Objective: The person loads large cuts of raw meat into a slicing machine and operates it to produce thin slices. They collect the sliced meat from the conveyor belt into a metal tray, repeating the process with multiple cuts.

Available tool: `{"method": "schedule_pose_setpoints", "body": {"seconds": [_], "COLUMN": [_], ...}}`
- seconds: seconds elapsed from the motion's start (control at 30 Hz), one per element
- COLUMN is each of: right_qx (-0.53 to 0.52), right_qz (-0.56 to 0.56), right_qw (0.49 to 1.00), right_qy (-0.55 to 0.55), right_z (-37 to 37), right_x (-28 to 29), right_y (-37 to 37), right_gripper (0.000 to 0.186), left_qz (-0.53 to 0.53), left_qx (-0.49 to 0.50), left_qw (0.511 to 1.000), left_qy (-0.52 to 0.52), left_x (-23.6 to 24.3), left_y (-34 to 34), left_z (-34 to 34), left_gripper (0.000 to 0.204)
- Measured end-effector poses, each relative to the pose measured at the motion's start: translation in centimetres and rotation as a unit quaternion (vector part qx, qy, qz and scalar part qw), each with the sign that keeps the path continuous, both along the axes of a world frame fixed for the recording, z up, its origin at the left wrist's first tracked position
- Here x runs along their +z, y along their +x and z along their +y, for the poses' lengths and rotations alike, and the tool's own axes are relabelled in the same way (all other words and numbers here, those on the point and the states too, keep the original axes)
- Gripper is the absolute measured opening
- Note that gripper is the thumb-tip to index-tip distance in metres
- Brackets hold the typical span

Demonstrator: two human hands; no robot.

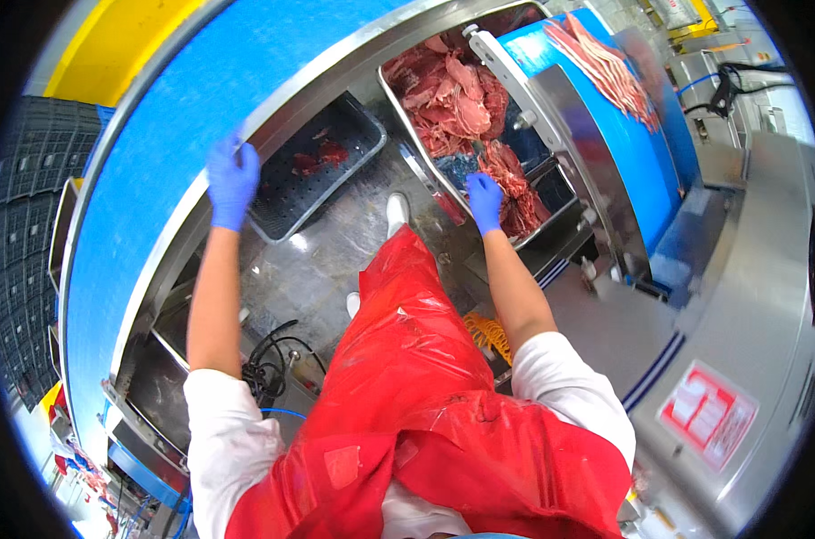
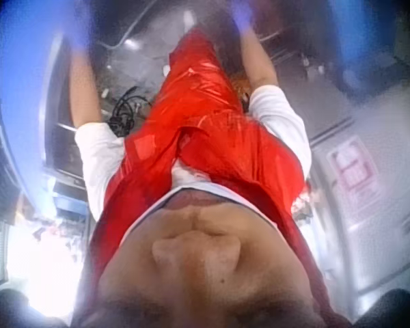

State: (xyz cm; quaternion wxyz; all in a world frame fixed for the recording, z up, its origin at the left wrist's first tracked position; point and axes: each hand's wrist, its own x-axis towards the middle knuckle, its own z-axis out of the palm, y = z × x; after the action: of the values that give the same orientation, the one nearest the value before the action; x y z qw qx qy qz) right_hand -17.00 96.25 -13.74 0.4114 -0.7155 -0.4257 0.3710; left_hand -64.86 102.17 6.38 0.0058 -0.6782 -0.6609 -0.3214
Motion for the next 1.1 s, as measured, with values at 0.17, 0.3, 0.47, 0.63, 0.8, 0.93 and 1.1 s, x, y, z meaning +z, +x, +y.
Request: {"method": "schedule_pose_setpoints", "body": {"seconds": [0.17, 0.3, 0.47, 0.63, 0.8, 0.93, 1.1], "right_qx": [0.084, 0.199, 0.345, 0.442, 0.357, 0.466, 0.293], "right_qz": [-0.138, -0.337, -0.592, -0.633, -0.782, -0.682, -0.482], "right_qw": [0.983, 0.909, 0.725, 0.626, 0.507, 0.404, 0.454], "right_qy": [-0.085, -0.143, -0.063, -0.109, -0.061, -0.392, -0.690], "right_z": [13.5, 21.8, 33.1, 37.8, 32.8, 23.2, 21.2], "right_x": [-8.0, -18.4, -21.1, -25.5, -34.6, -32.2, -22.9], "right_y": [-0.2, 1.5, -0.5, 0.1, 7.1, 12.8, 16.9], "right_gripper": [0.025, 0.033, 0.034, 0.037, 0.030, 0.039, 0.051], "left_qz": [-0.016, -0.049, 0.044, 0.146, 0.009, 0.071, 0.026], "left_qx": [0.107, 0.148, 0.204, 0.118, 0.110, 0.167, 0.162], "left_qw": [0.991, 0.985, 0.977, 0.978, 0.990, 0.974, 0.978], "left_qy": [0.079, 0.071, -0.051, -0.089, -0.085, -0.136, -0.129], "left_x": [-3.5, -5.6, -3.7, -2.2, -3.3, -1.5, -2.6], "left_y": [-1.6, -2.6, -3.8, -5.4, -3.3, -5.5, -1.1], "left_z": [7.9, 8.0, 7.3, 6.3, 8.7, 5.2, 7.6], "left_gripper": [0.045, 0.045, 0.041, 0.043, 0.052, 0.055, 0.059]}}
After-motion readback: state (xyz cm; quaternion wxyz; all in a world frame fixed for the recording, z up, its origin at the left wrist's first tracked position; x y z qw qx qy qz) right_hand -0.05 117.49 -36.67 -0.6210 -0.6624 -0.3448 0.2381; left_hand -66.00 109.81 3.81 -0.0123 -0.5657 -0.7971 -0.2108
